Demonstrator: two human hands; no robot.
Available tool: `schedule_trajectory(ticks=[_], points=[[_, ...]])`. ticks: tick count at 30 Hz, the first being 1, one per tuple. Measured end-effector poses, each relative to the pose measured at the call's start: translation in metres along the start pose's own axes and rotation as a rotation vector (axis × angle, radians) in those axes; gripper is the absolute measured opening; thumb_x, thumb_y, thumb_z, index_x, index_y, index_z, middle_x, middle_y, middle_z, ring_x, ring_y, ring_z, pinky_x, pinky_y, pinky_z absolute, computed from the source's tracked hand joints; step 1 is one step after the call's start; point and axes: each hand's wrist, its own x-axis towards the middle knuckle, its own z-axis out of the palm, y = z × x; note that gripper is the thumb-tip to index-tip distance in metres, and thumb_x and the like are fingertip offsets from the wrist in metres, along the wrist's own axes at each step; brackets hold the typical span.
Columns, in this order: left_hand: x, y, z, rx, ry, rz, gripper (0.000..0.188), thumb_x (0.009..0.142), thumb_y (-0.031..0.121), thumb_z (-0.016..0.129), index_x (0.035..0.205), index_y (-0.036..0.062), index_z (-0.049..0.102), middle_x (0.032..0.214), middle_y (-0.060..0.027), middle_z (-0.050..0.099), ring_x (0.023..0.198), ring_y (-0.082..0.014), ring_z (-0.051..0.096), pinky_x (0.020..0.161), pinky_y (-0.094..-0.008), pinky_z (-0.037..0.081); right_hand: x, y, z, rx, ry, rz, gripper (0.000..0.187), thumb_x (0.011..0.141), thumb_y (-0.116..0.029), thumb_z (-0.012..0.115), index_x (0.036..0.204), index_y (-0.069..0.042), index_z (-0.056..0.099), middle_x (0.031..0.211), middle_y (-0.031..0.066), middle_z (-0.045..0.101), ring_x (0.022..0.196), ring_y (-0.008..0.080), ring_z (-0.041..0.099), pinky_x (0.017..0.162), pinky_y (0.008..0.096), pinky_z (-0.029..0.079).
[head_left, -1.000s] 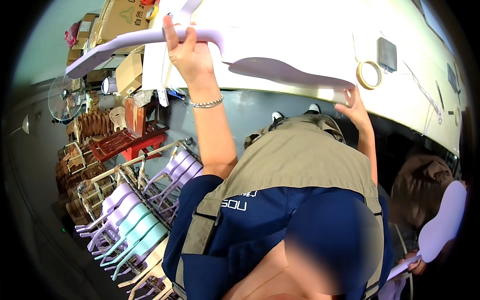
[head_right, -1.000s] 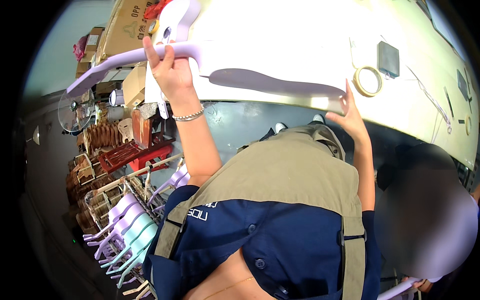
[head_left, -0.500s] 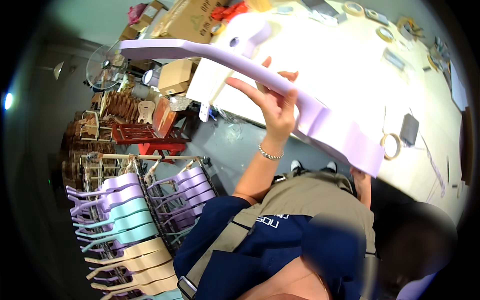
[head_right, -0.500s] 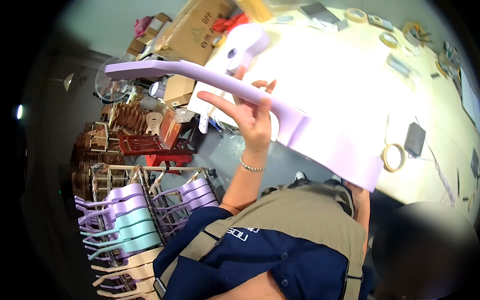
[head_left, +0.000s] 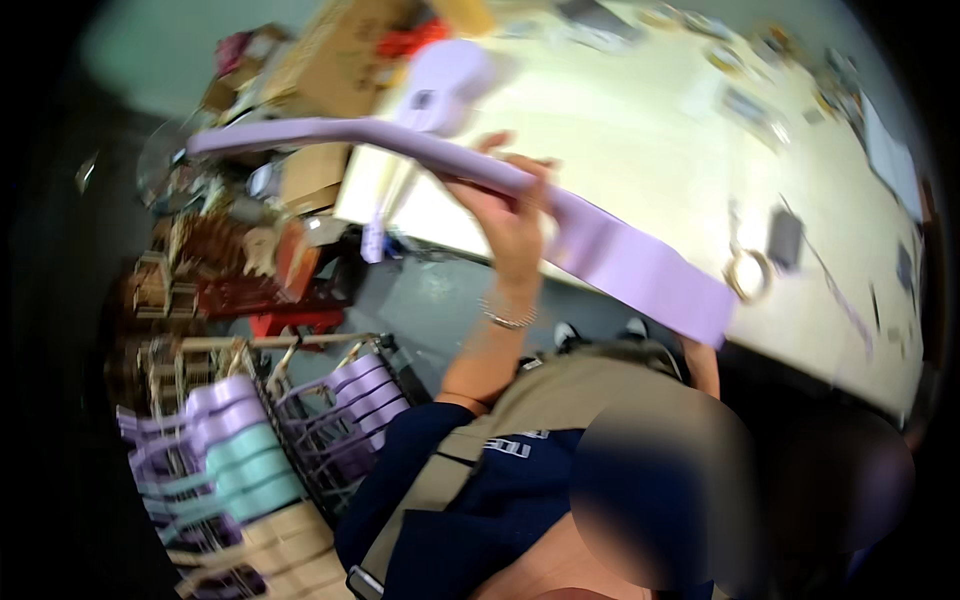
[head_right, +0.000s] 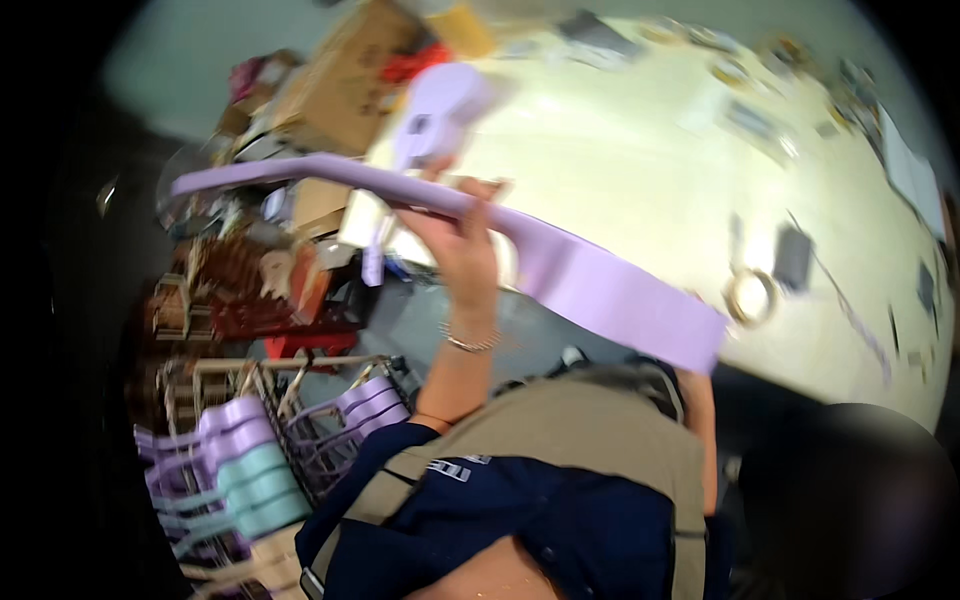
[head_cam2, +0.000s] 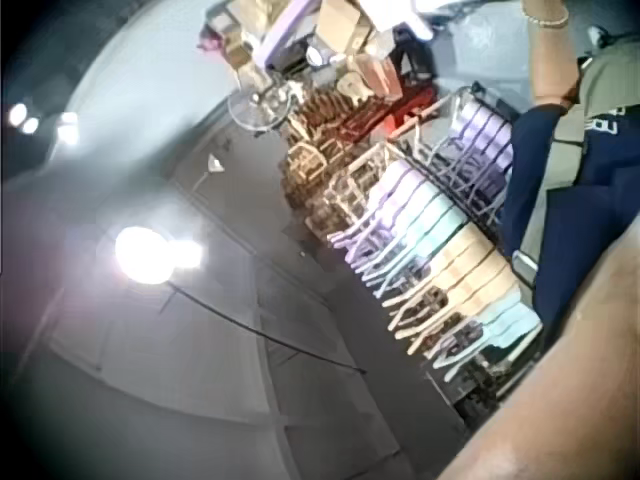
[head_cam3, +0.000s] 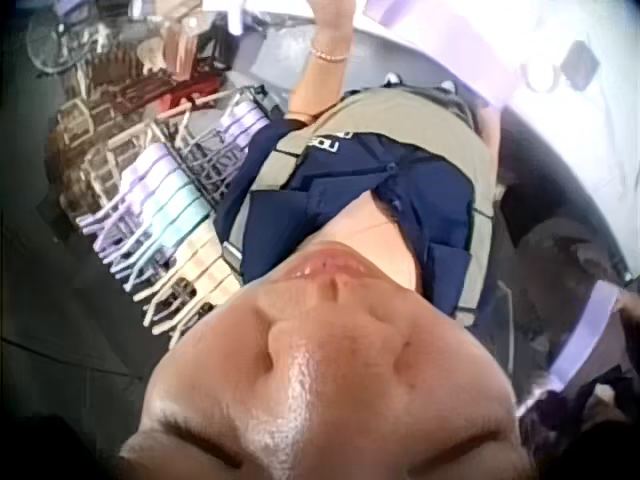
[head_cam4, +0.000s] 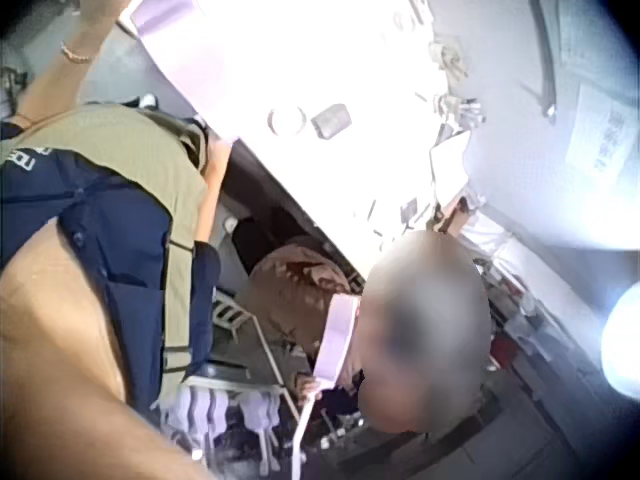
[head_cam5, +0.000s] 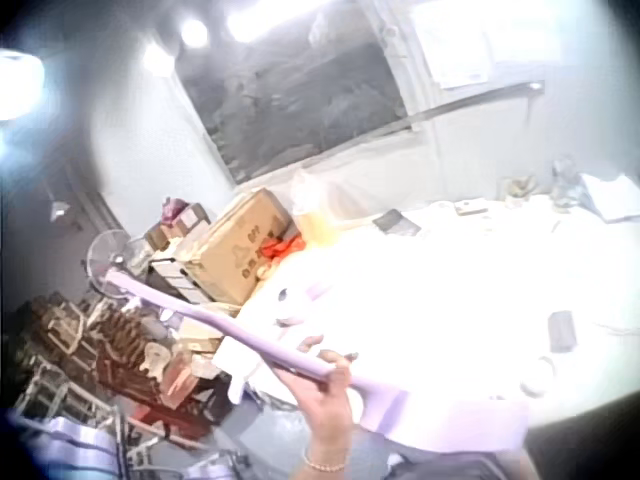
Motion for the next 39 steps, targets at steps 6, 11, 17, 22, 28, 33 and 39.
schedule_trajectory(ticks=[6,11,17,22,28,33,39], points=[[0.029,0.004,0.006,-0.061,0.022,-0.077,0.065,0.085,-0.003,0.054,0.134,0.0167,0.015,0.098,-0.0061,0.048,0.082,-0.0121,0.051,0.077,-0.0353,0.054,-0.009,-0.061,0.003,-1.383,0.309,-0.367,0.054,0.069,0.002,0.062,0.121,-0.007,0.050,0.116,0.0135,0.050,0.109,0.0337,0.044,0.093,0.0382,0.037],[0.039,0.003,0.044,0.176,-0.089,0.192,0.072,0.086,0.001,0.057,0.140,0.0164,0.012,0.105,-0.0084,0.047,0.084,-0.0128,0.051,0.080,-0.0301,0.051,0.008,-0.055,-0.030,-1.724,0.804,-0.335,0.041,0.069,-0.013,0.070,0.106,-0.004,0.056,0.102,0.0110,0.053,0.096,0.0301,0.047,0.086,0.0433,0.035],[0.052,0.005,0.034,0.421,-0.365,0.109,0.031,0.084,-0.001,0.060,0.113,0.0089,0.061,0.120,-0.0059,0.043,0.083,-0.0082,0.050,0.081,-0.0233,0.045,0.034,-0.085,-0.031,-1.215,0.651,-0.165,0.026,0.084,-0.026,0.062,0.088,-0.002,0.053,0.076,0.0099,0.059,0.072,0.0225,0.056,0.072,0.0356,0.043],[0.041,0.017,0.057,0.396,-0.496,0.041,0.019,0.078,0.012,0.070,0.096,0.0161,0.071,0.124,-0.0040,0.034,0.074,-0.0063,0.047,0.071,-0.0220,0.041,0.043,-0.182,0.069,-0.798,0.357,-0.375,0.023,0.094,-0.024,0.047,0.100,-0.001,0.050,0.066,0.0069,0.053,0.058,0.0155,0.049,0.056,0.0273,0.041],[0.025,0.035,0.086,0.453,-0.537,0.179,0.026,0.069,0.022,0.077,0.094,0.0194,0.072,0.111,-0.0071,0.043,0.110,-0.0217,0.034,0.091,-0.0331,0.034,0.038,-0.226,0.143,-0.976,0.105,-0.714,0.014,0.088,-0.013,0.054,0.098,-0.002,0.053,0.072,0.0128,0.056,0.065,0.0264,0.053,0.060,0.0339,0.042],[0.021,0.037,0.089,0.281,-0.555,0.124,0.022,0.065,0.002,0.077,0.085,0.0093,0.071,0.112,-0.0039,0.042,0.083,-0.0088,0.046,0.069,-0.0214,0.043,0.043,-0.230,0.158,-1.121,0.090,-0.890,0.018,0.083,-0.010,0.062,0.097,-0.002,0.054,0.065,0.0090,0.055,0.059,0.0244,0.052,0.055,0.0341,0.040],[0.014,0.039,0.085,0.226,-0.499,-0.021,0.017,0.066,-0.005,0.074,0.077,0.0069,0.070,0.083,0.0001,0.058,0.113,-0.0176,0.035,0.070,-0.0198,0.050,0.048,-0.231,0.164,-1.134,0.173,-0.981,0.021,0.077,-0.007,0.065,0.098,-0.008,0.059,0.057,0.0038,0.053,0.048,0.0213,0.049,0.046,0.0312,0.038]])
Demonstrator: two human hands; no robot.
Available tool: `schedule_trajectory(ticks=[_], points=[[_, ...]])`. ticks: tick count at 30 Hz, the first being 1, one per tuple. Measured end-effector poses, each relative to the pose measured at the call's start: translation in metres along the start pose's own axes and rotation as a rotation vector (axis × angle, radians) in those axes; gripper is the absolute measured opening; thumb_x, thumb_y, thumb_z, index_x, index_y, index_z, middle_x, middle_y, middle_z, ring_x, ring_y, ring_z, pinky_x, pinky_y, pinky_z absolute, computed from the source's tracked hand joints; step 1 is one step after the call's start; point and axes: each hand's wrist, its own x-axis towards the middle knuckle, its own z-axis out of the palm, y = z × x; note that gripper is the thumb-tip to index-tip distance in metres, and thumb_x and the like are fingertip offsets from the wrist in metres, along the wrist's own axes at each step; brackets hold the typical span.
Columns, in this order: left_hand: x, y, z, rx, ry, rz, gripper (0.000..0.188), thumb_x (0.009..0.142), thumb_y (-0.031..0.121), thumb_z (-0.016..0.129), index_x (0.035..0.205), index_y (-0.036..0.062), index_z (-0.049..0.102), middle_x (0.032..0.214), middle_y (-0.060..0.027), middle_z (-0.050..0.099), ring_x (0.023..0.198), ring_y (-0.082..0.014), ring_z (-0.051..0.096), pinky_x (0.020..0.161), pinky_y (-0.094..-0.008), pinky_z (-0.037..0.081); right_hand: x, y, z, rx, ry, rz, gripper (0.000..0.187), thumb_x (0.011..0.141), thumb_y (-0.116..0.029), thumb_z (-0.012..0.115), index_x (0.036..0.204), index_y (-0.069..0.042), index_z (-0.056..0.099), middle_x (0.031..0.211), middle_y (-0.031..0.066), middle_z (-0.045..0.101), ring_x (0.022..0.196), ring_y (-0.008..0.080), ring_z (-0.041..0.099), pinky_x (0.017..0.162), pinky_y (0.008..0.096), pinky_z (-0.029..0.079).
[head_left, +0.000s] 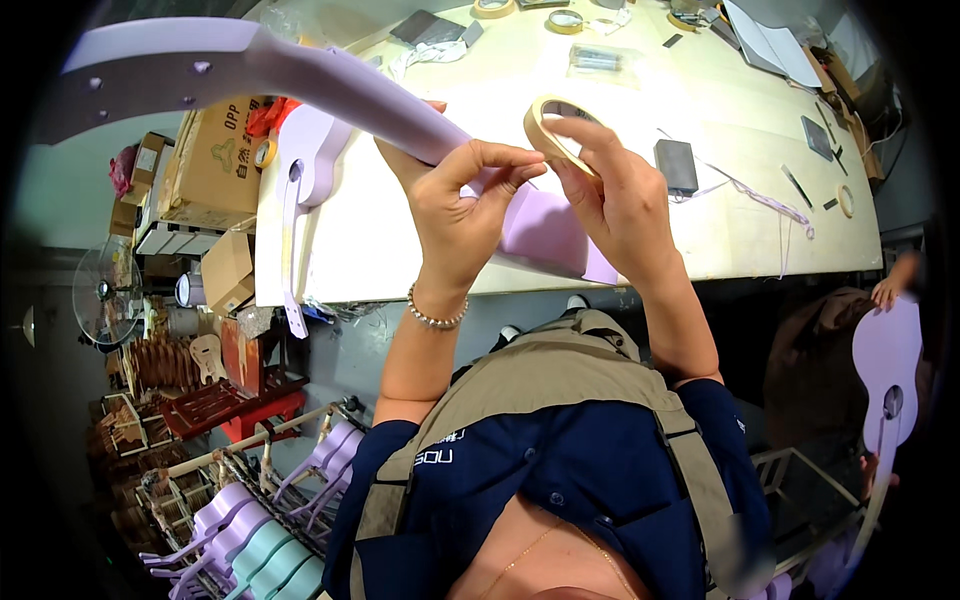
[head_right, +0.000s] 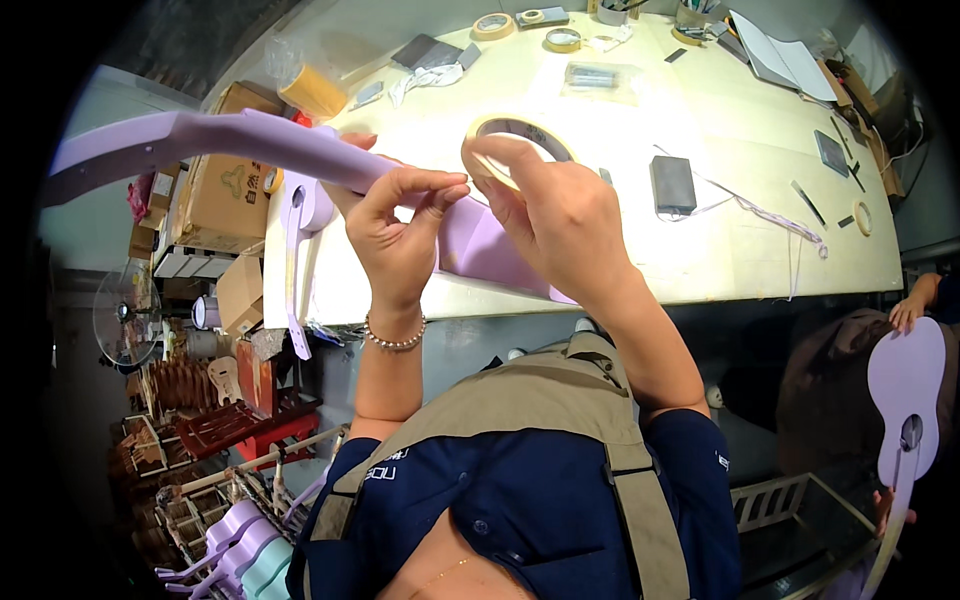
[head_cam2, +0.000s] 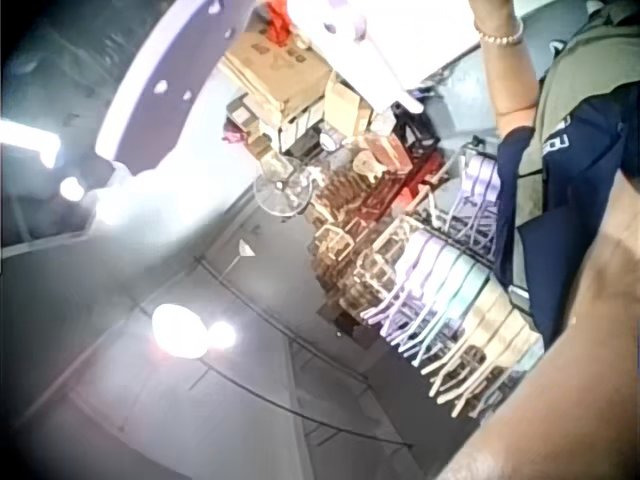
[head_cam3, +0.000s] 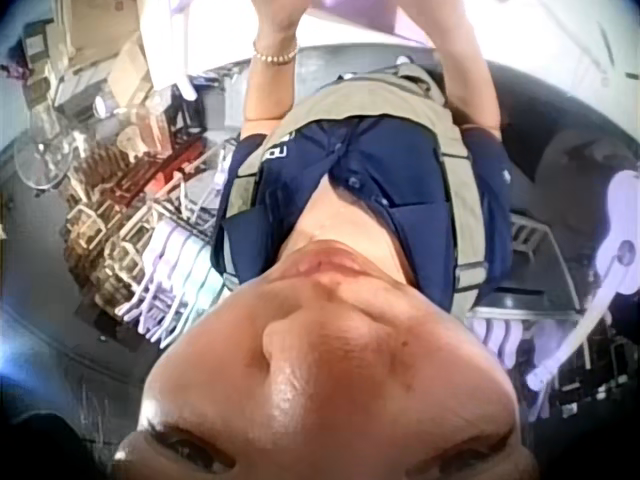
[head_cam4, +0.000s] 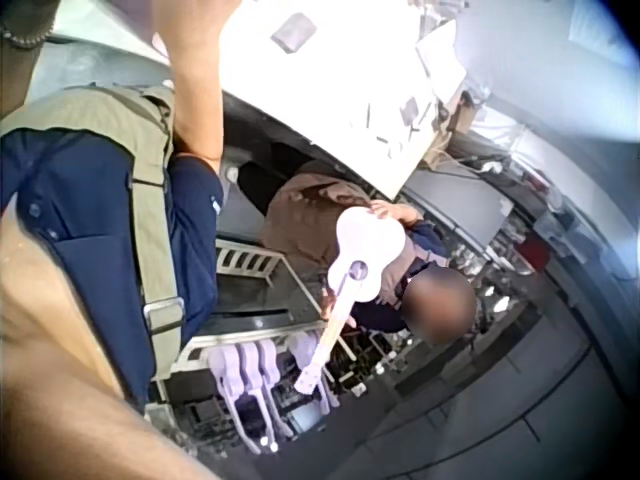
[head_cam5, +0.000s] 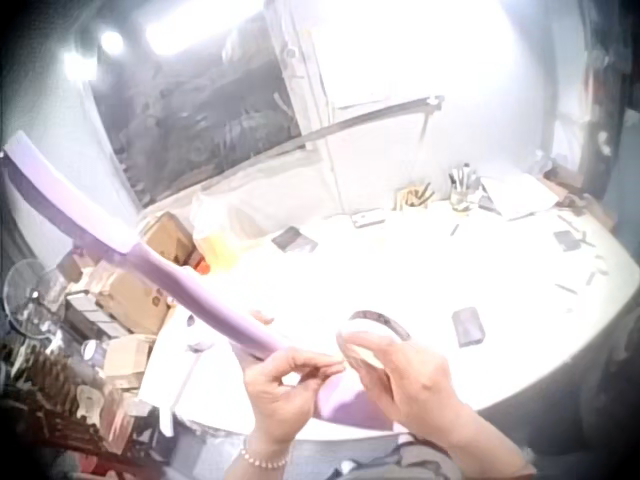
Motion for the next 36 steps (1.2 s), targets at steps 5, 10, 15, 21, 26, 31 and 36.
schedule_trajectory(ticks=[5,10,15,21,26,31,36], points=[[-0.006,-0.001,0.000,0.083,0.074,0.068,0.016,0.066,-0.003,0.075,0.077,0.0082,0.070,0.075,0.0010,0.058,0.108,-0.0191,0.034,0.070,-0.0221,0.047,-0.001,-0.002,0.000,-0.122,0.051,-0.125,0.021,0.068,-0.005,0.068,0.087,-0.013,0.062,0.056,0.0005,0.053,0.047,0.0159,0.052,0.043,0.0282,0.038],[-0.009,0.003,0.001,0.091,0.110,0.100,0.014,0.068,-0.001,0.075,0.078,0.0063,0.070,0.067,0.0014,0.061,0.092,-0.0126,0.045,0.070,-0.0213,0.044,-0.002,-0.013,0.009,-0.053,0.164,-0.051,0.017,0.071,-0.004,0.066,0.085,-0.011,0.062,0.055,0.0009,0.053,0.045,0.0153,0.051,0.042,0.0264,0.037],[-0.016,0.004,-0.013,-0.112,0.202,0.061,0.012,0.070,-0.001,0.075,0.079,0.0017,0.067,0.072,-0.0016,0.061,0.082,-0.0085,0.050,0.070,-0.0198,0.043,0.012,0.035,-0.009,0.350,0.473,0.547,0.013,0.091,-0.012,0.050,0.096,-0.007,0.061,0.052,-0.0062,0.041,0.046,-0.0001,0.034,0.041,0.0194,0.027],[-0.011,0.000,-0.030,-0.335,0.154,-0.052,0.038,0.093,0.031,0.050,0.101,-0.0036,0.065,0.091,-0.0062,0.064,0.091,-0.0109,0.047,0.094,-0.0276,0.032,0.011,-0.001,0.008,0.609,-0.048,0.396,0.058,0.086,-0.017,0.062,0.136,-0.015,0.034,0.069,-0.0028,0.048,0.055,0.0042,0.039,0.051,0.0192,0.035],[-0.014,-0.004,-0.037,-0.348,0.098,-0.040,0.037,0.094,0.028,0.049,0.105,-0.0043,0.063,0.101,-0.0089,0.065,0.095,-0.0109,0.049,0.095,-0.0283,0.033,0.018,-0.014,0.029,0.548,-0.088,0.279,0.024,0.074,-0.017,0.073,0.096,-0.011,0.065,0.082,-0.0010,0.047,0.067,0.0088,0.034,0.060,0.0193,0.032],[-0.016,0.000,-0.034,-0.372,0.103,-0.081,0.032,0.093,0.024,0.051,0.110,-0.0017,0.062,0.095,-0.0046,0.062,0.100,-0.0089,0.041,0.092,-0.0258,0.032,0.023,-0.018,0.044,0.769,0.005,0.357,0.012,0.074,-0.015,0.071,0.082,-0.008,0.065,0.080,0.0003,0.049,0.070,0.0109,0.037,0.061,0.0227,0.033],[-0.019,-0.003,-0.036,-0.295,0.130,-0.051,0.031,0.088,0.008,0.059,0.119,0.0059,0.059,0.108,0.0011,0.030,0.102,-0.0075,0.033,0.081,-0.0177,0.035,0.022,-0.007,0.031,0.628,0.028,0.376,0.009,0.076,-0.013,0.068,0.079,-0.005,0.063,0.079,0.0005,0.049,0.069,0.0101,0.036,0.060,0.0220,0.033]])
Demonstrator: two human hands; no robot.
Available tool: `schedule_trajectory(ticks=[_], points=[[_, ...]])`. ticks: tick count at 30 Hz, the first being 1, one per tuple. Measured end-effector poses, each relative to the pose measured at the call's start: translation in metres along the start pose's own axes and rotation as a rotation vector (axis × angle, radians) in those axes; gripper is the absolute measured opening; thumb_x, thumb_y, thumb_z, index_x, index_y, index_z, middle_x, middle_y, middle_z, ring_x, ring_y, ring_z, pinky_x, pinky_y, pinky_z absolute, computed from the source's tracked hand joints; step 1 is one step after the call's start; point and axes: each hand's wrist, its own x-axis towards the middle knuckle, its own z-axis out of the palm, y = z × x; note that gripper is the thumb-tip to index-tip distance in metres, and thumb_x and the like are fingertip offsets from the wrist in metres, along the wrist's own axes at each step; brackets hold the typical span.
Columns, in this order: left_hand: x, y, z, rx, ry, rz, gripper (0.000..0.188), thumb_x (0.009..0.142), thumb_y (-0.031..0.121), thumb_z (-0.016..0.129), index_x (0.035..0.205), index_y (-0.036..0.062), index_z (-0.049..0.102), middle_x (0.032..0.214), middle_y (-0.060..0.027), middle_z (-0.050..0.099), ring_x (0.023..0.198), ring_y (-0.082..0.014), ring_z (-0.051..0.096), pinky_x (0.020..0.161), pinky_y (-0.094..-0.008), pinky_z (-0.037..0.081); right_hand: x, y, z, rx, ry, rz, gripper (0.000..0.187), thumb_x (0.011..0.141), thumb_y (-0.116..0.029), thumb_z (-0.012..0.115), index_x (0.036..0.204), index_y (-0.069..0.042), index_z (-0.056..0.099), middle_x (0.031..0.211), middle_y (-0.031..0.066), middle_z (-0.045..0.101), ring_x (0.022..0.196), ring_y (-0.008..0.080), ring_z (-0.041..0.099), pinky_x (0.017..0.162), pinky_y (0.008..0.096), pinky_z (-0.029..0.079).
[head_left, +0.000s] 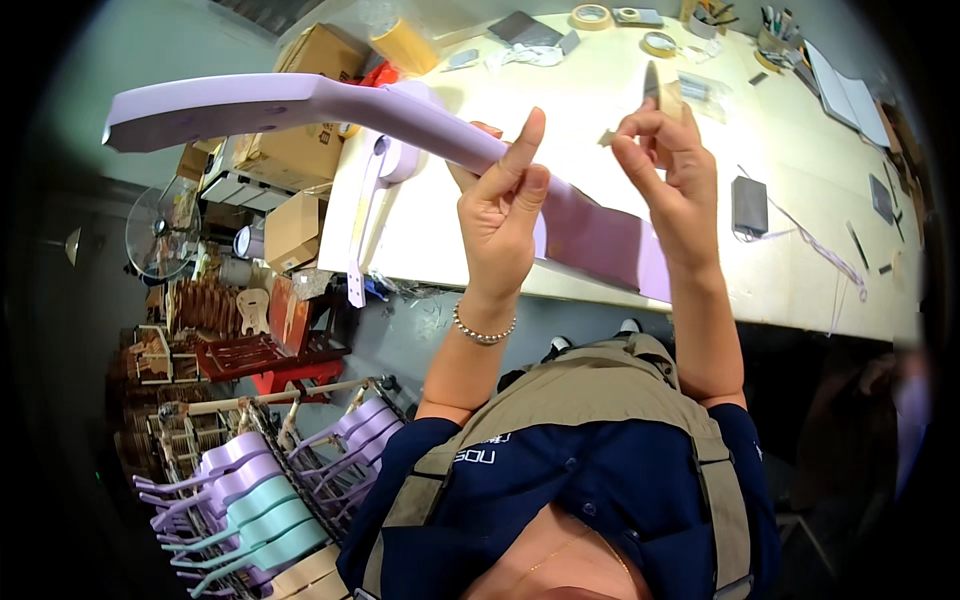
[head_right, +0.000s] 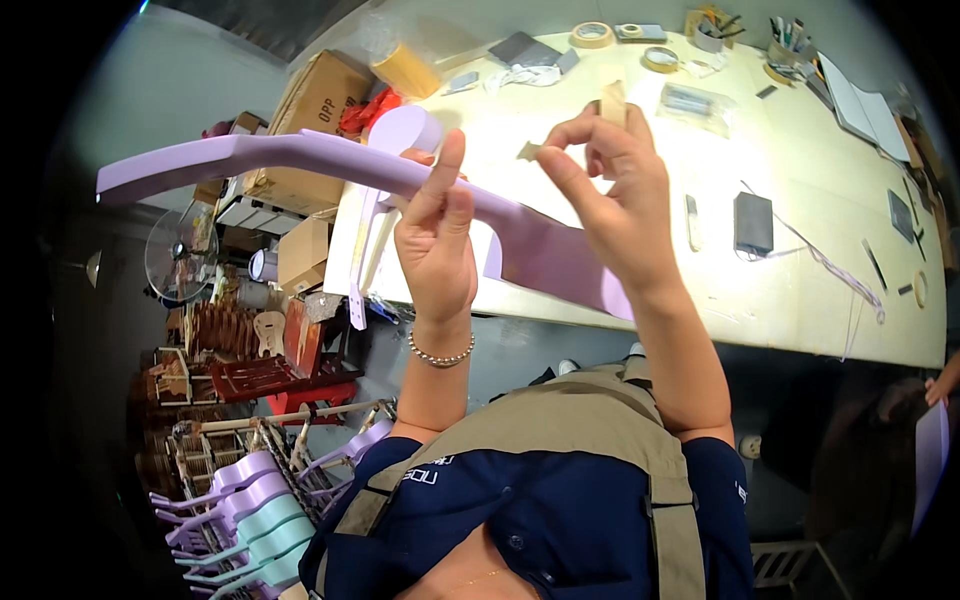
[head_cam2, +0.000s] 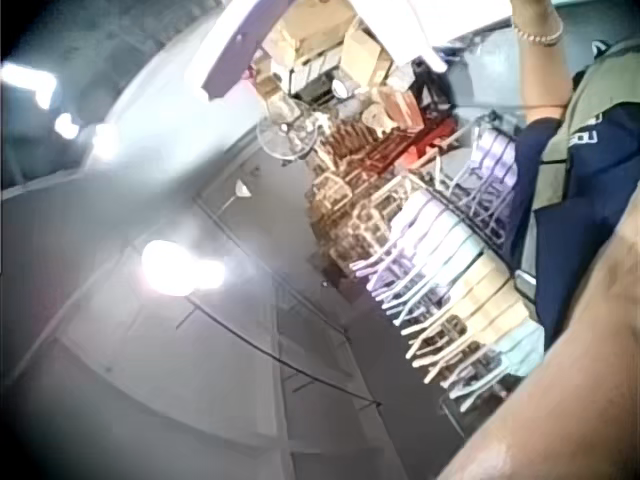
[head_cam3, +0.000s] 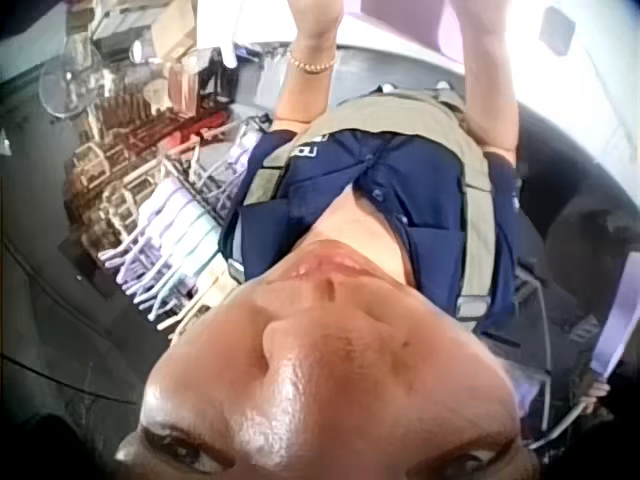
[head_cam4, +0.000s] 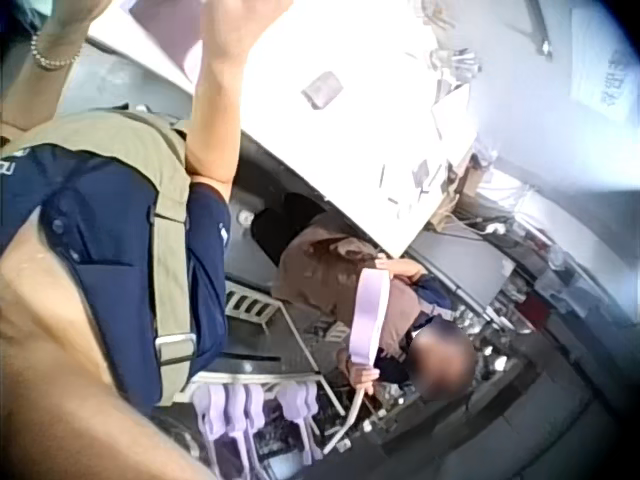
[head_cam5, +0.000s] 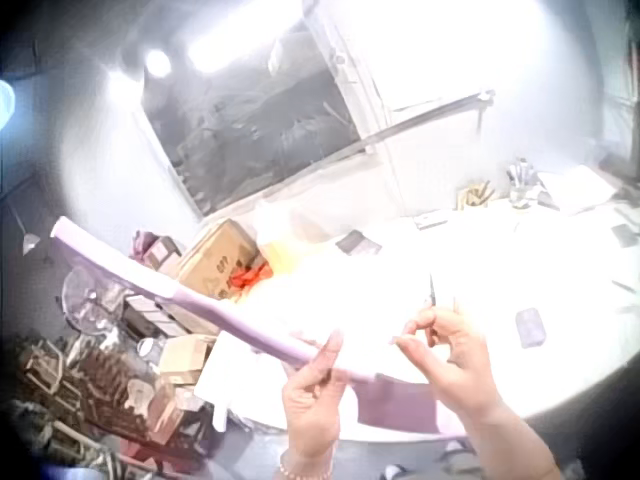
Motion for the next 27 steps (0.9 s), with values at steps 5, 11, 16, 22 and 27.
schedule_trajectory(ticks=[5,11,16,22,27], points=[[-0.004,-0.010,-0.007,0.049,-0.014,-0.017,0.032,0.082,-0.008,0.057,0.110,0.0069,0.065,0.109,-0.0023,0.036,0.101,-0.0118,0.038,0.085,-0.0207,0.036,0.024,-0.034,0.010,-0.189,-0.257,-0.335,0.011,0.079,-0.012,0.066,0.084,-0.004,0.059,0.099,0.0061,0.048,0.081,0.0118,0.044,0.067,0.0225,0.036],[-0.011,-0.018,-0.005,0.094,0.109,-0.002,0.014,0.081,-0.011,0.052,0.078,-0.0003,0.061,0.084,-0.0022,0.057,0.077,-0.0066,0.049,0.068,-0.0181,0.038,0.041,-0.071,0.044,-0.389,-0.333,-0.539,0.014,0.073,-0.011,0.068,0.084,-0.008,0.058,0.087,0.0103,0.048,0.077,0.0266,0.051,0.063,0.0345,0.040],[-0.010,-0.011,0.000,0.151,0.101,-0.005,0.020,0.080,-0.010,0.052,0.063,-0.0006,0.056,0.060,0.0026,0.057,0.058,-0.0021,0.046,0.052,-0.0165,0.034,0.043,-0.078,0.051,-0.556,-0.227,-0.658,0.020,0.070,-0.019,0.071,0.081,-0.008,0.058,0.082,0.0121,0.046,0.074,0.0301,0.052,0.061,0.0416,0.039],[-0.010,-0.011,0.000,0.077,0.099,0.023,0.017,0.080,-0.013,0.054,0.069,-0.0010,0.061,0.076,0.0012,0.055,0.066,-0.0044,0.048,0.057,-0.0180,0.037,0.048,-0.097,0.052,-0.753,-0.352,-0.330,0.030,0.075,-0.031,0.071,0.092,-0.009,0.058,0.099,0.0152,0.051,0.089,0.0323,0.053,0.077,0.0428,0.041],[0.000,0.000,0.000,0.114,-0.075,0.044,0.035,0.074,-0.021,0.052,0.097,-0.0003,0.068,0.095,0.0003,0.038,0.080,-0.0067,0.044,0.071,-0.0170,0.038,0.069,-0.047,0.025,-0.598,-0.046,-0.393,0.012,0.086,-0.009,0.057,0.098,-0.006,0.057,0.092,0.0098,0.055,0.084,0.0193,0.054,0.074,0.0287,0.043]])
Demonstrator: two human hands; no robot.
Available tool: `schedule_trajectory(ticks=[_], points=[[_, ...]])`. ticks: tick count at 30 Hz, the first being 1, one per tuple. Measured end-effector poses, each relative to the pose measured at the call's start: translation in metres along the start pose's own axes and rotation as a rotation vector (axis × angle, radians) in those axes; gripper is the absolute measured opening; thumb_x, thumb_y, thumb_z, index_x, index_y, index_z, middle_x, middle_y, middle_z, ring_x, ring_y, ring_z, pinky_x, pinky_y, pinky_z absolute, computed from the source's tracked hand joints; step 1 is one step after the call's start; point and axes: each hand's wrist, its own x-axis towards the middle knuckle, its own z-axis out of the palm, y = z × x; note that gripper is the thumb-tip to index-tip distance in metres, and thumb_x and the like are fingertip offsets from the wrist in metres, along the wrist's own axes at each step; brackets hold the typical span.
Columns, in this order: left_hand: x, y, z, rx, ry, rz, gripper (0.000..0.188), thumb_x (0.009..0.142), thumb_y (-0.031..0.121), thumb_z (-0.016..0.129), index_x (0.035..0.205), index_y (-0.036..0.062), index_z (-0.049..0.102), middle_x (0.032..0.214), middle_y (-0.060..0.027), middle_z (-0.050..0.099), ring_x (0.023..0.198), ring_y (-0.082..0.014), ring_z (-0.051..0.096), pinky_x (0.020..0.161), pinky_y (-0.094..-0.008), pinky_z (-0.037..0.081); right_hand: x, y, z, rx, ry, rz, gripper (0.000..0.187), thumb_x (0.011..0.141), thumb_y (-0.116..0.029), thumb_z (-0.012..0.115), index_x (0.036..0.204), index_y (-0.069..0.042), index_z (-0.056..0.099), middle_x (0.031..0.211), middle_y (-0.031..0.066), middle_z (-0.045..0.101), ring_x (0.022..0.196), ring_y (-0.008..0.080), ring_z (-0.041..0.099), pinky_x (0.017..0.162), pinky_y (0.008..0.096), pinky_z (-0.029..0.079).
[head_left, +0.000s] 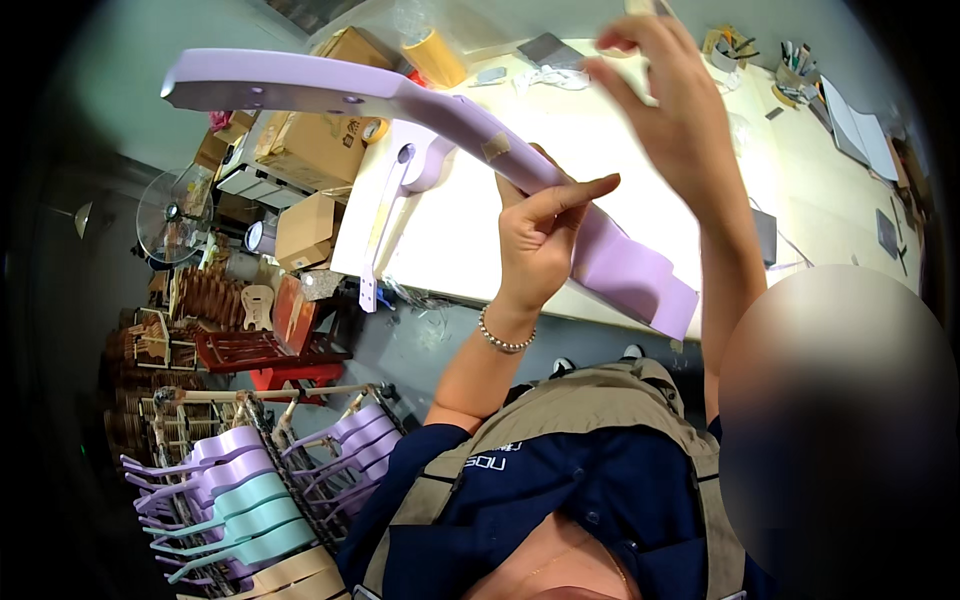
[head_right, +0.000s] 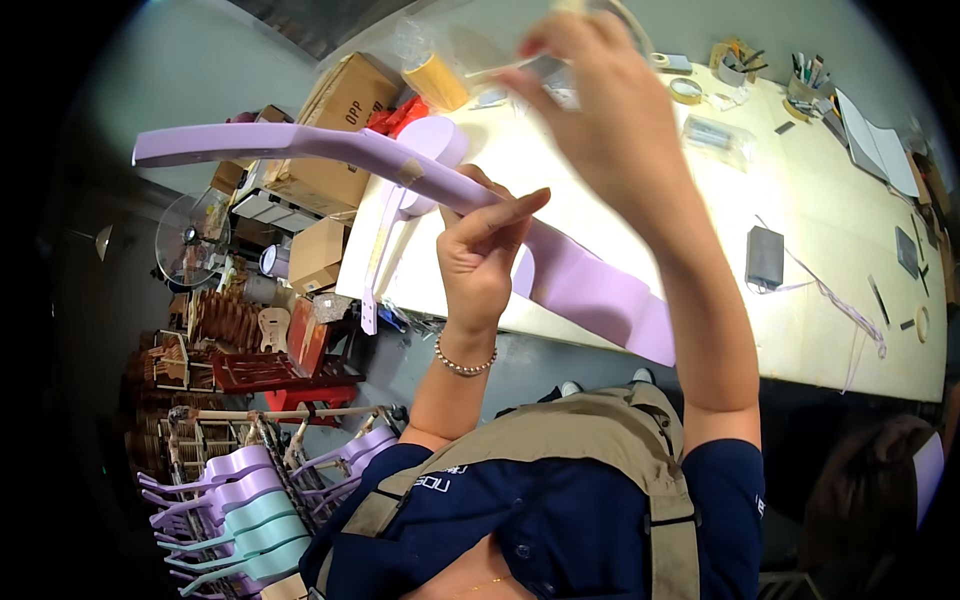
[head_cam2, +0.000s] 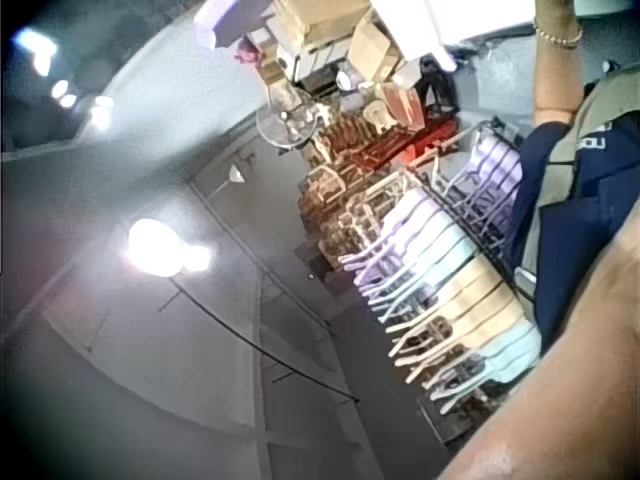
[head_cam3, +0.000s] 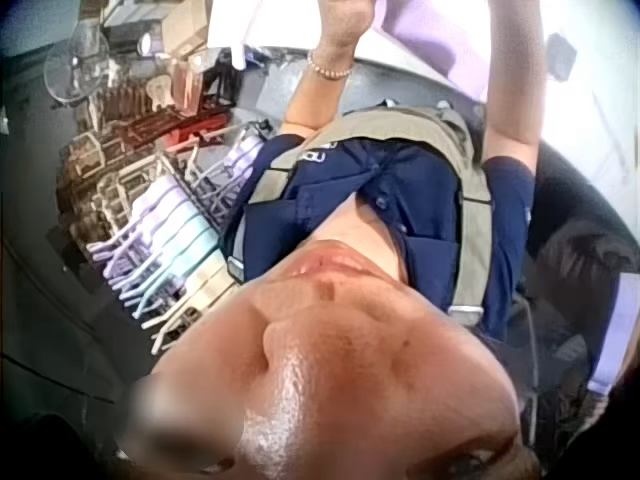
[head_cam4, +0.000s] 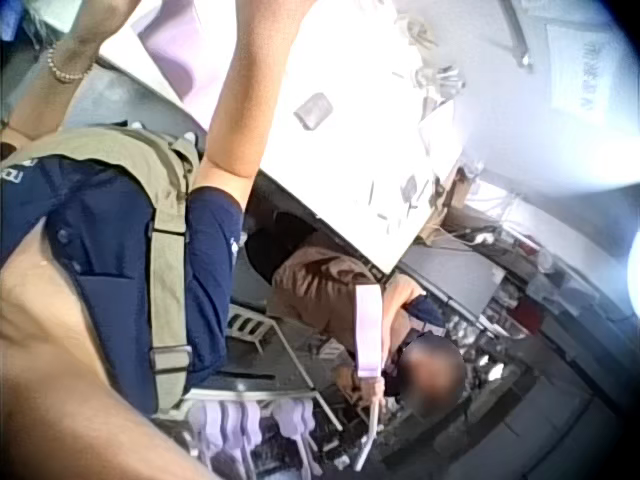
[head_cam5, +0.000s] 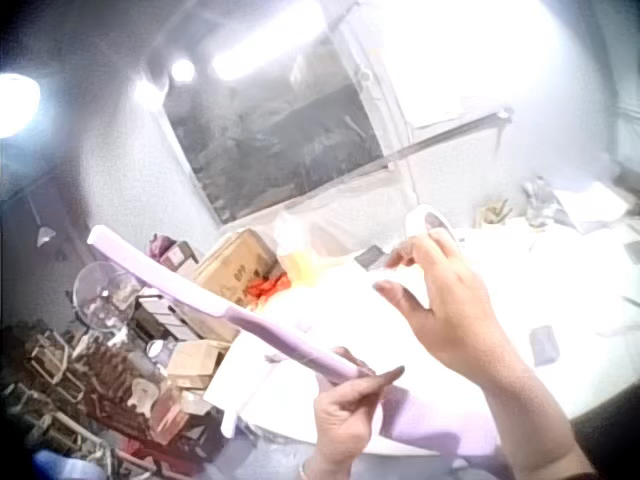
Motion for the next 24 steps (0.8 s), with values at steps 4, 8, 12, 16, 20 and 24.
schedule_trajectory(ticks=[4,8,12,16,20,24], points=[[0.000,0.006,-0.002,-0.090,0.012,-0.041,0.039,0.079,-0.020,0.044,0.101,0.0016,0.068,0.087,0.0014,0.039,0.072,-0.0051,0.040,0.063,-0.0149,0.033,-0.052,0.083,-0.013,0.187,-0.077,0.274,0.028,0.092,-0.010,0.044,0.120,-0.011,0.049,0.094,0.0125,0.059,0.082,0.0227,0.056,0.075,0.0311,0.044],[0.003,-0.002,-0.009,-0.034,0.038,-0.049,0.038,0.075,-0.020,0.049,0.096,0.0036,0.069,0.099,-0.0005,0.036,0.079,-0.0068,0.042,0.068,-0.0164,0.036,-0.160,0.154,-0.035,-0.209,-0.395,0.469,0.047,0.090,-0.010,0.047,0.135,-0.018,0.035,0.095,0.0189,0.060,0.084,0.0314,0.059,0.076,0.0369,0.045],[0.005,-0.012,-0.014,0.003,0.024,-0.032,0.042,0.075,-0.020,0.045,0.096,0.0062,0.070,0.105,-0.0032,0.031,0.084,-0.0107,0.042,0.074,-0.0187,0.038,-0.262,0.176,-0.059,-0.632,-0.689,0.577,0.061,0.082,-0.003,0.057,0.137,-0.019,0.036,0.090,0.0176,0.058,0.078,0.0297,0.057,0.067,0.0395,0.045],[0.007,-0.022,-0.015,-0.008,0.030,0.009,0.040,0.072,-0.022,0.047,0.093,0.0029,0.069,0.103,-0.0021,0.036,0.086,-0.0095,0.043,0.073,-0.0209,0.040,-0.320,0.198,-0.064,-0.587,-0.486,0.346,0.050,0.080,-0.001,0.057,0.129,-0.009,0.046,0.099,0.0167,0.056,0.085,0.0307,0.054,0.077,0.0380,0.044],[0.008,-0.032,-0.017,0.040,0.007,0.011,0.034,0.079,-0.015,0.054,0.103,0.0045,0.067,0.102,-0.0021,0.041,0.091,-0.0107,0.046,0.080,-0.0239,0.043,-0.327,0.186,-0.059,-0.483,-0.197,0.392,0.044,0.083,-0.003,0.055,0.126,-0.002,0.047,0.105,0.0172,0.055,0.098,0.0297,0.053,0.086,0.0359,0.042],[0.013,-0.041,-0.016,-0.236,0.247,-0.058,0.040,0.083,-0.009,0.056,0.119,0.0088,0.058,0.101,0.0000,0.048,0.090,-0.0100,0.051,0.090,-0.0299,0.047,-0.382,0.200,-0.032,0.862,0.305,1.133,0.059,0.094,-0.047,0.037,0.136,-0.005,0.035,0.131,0.0126,0.043,0.120,0.0231,0.042,0.099,0.0315,0.035]])
